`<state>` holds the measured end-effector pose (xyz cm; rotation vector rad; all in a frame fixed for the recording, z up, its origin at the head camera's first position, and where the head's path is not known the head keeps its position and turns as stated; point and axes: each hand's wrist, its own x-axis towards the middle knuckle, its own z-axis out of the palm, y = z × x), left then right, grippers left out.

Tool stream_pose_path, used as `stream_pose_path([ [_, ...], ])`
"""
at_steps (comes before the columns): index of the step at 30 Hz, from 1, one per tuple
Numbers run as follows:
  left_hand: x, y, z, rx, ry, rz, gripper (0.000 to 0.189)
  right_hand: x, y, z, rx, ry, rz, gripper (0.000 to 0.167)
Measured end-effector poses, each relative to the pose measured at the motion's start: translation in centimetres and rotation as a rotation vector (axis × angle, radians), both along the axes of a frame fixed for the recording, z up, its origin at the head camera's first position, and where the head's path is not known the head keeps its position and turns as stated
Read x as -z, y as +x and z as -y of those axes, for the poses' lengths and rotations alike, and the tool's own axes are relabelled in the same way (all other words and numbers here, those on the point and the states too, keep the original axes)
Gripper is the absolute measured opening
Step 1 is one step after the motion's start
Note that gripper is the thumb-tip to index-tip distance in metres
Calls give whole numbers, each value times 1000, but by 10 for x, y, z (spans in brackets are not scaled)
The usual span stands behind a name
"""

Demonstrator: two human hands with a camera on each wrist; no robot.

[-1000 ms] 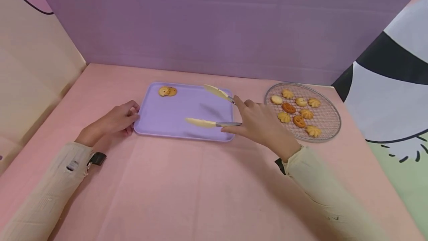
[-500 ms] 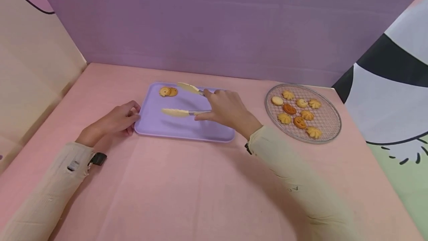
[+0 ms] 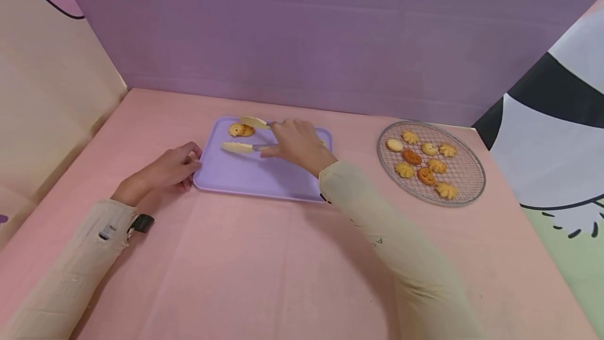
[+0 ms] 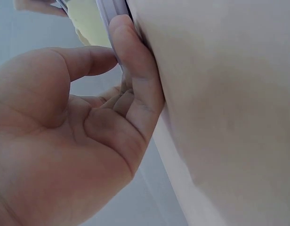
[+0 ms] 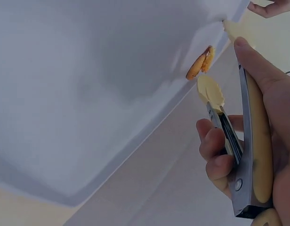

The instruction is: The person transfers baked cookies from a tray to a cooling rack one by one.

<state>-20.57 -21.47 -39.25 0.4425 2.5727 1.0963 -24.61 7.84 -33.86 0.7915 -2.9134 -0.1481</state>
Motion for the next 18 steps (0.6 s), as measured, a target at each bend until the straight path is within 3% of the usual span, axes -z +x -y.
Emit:
stream_pose_path([
  [8,-1,0,-1,-4,-6,10,27,3,-9,10,-12,-14,-16,46],
  [18,0,0,-1,-4,-11,-3,27,6,-8,11,-36,31,-85,36],
])
